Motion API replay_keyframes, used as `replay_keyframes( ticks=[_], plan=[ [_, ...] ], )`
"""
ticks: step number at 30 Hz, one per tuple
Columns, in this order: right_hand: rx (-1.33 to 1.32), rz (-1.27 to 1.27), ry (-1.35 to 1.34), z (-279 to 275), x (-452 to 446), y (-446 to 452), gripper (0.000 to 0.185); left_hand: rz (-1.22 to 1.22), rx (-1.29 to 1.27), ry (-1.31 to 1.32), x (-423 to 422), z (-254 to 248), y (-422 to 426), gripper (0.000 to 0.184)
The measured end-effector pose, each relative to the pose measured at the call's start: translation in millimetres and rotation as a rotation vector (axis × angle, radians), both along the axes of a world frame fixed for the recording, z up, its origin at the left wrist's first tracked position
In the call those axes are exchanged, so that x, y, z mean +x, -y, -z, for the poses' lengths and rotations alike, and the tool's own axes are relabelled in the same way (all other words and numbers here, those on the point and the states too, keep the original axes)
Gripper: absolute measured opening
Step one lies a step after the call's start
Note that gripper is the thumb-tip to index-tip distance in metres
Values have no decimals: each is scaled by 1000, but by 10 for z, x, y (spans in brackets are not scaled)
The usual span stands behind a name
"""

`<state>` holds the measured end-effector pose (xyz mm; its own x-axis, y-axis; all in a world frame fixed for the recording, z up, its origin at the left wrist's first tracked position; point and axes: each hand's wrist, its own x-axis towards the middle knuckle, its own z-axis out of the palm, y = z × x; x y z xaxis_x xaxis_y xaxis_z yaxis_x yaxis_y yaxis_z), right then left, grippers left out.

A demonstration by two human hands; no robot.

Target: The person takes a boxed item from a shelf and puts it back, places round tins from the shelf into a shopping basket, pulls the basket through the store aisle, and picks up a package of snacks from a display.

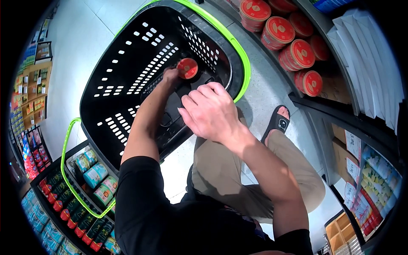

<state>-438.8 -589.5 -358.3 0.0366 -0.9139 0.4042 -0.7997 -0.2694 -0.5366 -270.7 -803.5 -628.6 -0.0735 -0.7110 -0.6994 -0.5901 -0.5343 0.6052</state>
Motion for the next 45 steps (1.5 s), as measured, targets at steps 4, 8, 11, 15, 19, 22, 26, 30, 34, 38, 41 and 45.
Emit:
replay_keyframes(
  ticks=[4, 8, 11, 15, 19, 22, 26, 30, 34, 38, 41, 45],
  plan=[
    [-23, 11, 11, -1, -6, -13, 17, 330, -352, 246, -6, -242, 220, 39],
    [-48, -14, 53, 11, -52, -36, 20, 177, -948, -101, -534, -1446, -68, 20],
    [-78, -97, 170, -25, -201, -76, 19, 169, -1142, -430, -910, -2309, -333, 17],
    [-170, -170, 169, -195, -380, -348, 15, 701, -1495, -542, -1370, -3215, -650, 20],
    [-166, -253, -57, -511, -337, -775, 14, 1140, -1299, -451, -1929, -3443, -1083, 28],
    [-22, -283, -144, -644, -336, -1109, 13, 1456, -1180, -374, -2347, -3286, -1373, 37],
    [208, -256, -262, -578, -414, -1314, 12, 1738, -995, -249, -2926, -3023, -1749, 46],
    [189, -163, -281, -606, -340, -1282, 13, 1795, -1023, -166, -3391, -2547, -2052, 47],
    [315, -211, -332, -722, -283, -1389, 15, 1534, -1124, -189, -3683, -2083, -2334, 66],
    [522, -420, -304, -743, -271, -1414, 22, 1458, -1085, -89, -3772, -1916, -2582, 92],
    [351, -274, -287, -692, -240, -1485, 25, 1497, -1072, 4, -3847, -1786, -2656, 94],
    [412, -284, -198, -646, -239, -1485, 24, 1453, -1136, 157, -4011, -1617, -2645, 90]
  ],
)
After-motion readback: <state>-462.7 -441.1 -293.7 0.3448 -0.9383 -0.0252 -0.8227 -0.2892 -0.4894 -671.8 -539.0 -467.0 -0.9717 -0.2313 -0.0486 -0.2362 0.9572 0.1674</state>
